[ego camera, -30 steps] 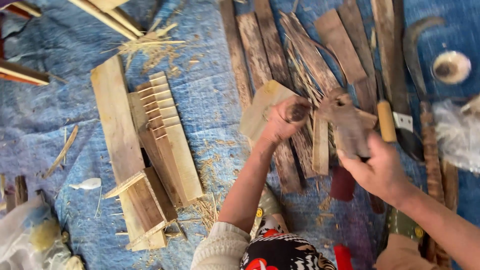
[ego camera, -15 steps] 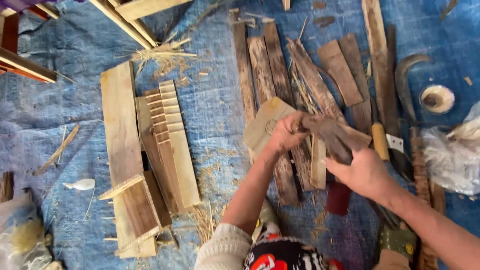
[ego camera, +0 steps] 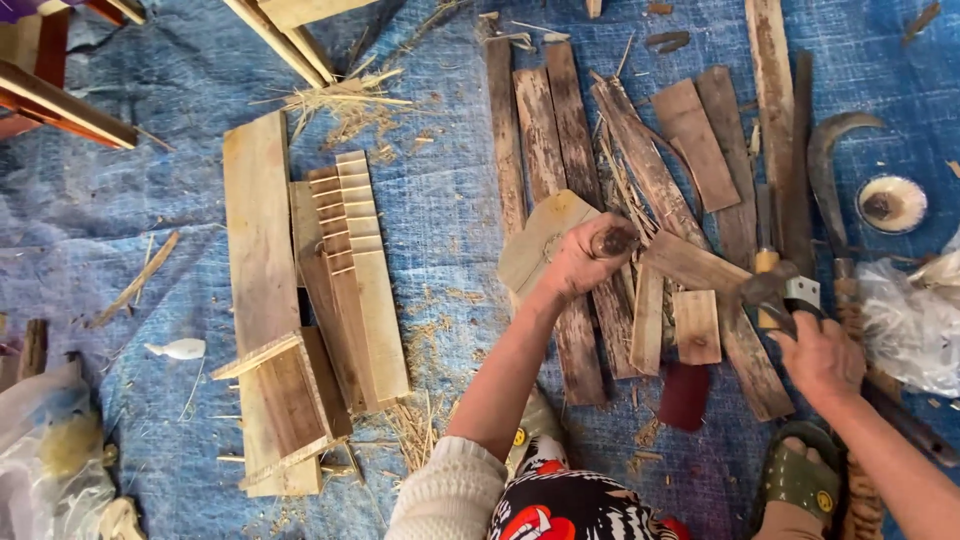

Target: Carving a circular design into a piece of wood using a chisel and a hammer.

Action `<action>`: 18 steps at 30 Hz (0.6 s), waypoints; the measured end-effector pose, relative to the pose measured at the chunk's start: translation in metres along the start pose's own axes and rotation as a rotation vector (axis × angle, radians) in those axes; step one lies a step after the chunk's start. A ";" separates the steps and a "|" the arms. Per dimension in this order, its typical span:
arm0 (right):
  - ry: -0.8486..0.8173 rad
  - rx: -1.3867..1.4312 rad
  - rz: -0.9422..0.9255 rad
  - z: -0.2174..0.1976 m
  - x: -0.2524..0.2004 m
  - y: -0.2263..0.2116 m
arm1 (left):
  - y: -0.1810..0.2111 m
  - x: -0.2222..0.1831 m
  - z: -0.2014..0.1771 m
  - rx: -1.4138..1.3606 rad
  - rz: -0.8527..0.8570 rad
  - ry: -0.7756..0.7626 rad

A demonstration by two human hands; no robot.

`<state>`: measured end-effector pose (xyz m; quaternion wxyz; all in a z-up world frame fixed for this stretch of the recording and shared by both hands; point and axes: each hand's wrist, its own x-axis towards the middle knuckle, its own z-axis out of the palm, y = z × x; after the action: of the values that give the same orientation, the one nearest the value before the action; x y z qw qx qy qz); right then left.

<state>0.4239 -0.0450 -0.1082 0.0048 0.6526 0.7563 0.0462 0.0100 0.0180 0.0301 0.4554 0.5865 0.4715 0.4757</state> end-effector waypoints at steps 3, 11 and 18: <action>0.164 -0.006 -0.025 0.026 -0.005 0.024 | 0.002 -0.001 0.000 -0.038 -0.010 -0.018; -0.048 0.700 0.155 -0.128 0.048 -0.070 | -0.010 -0.013 0.001 0.534 0.160 0.182; -0.478 1.264 0.134 -0.281 0.053 -0.173 | -0.039 -0.079 0.003 0.688 -0.126 0.386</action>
<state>0.2259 -0.0358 0.1611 -0.2134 0.5678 0.5742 -0.5499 0.0000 -0.0551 -0.0190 0.1635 0.5745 0.7152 0.3628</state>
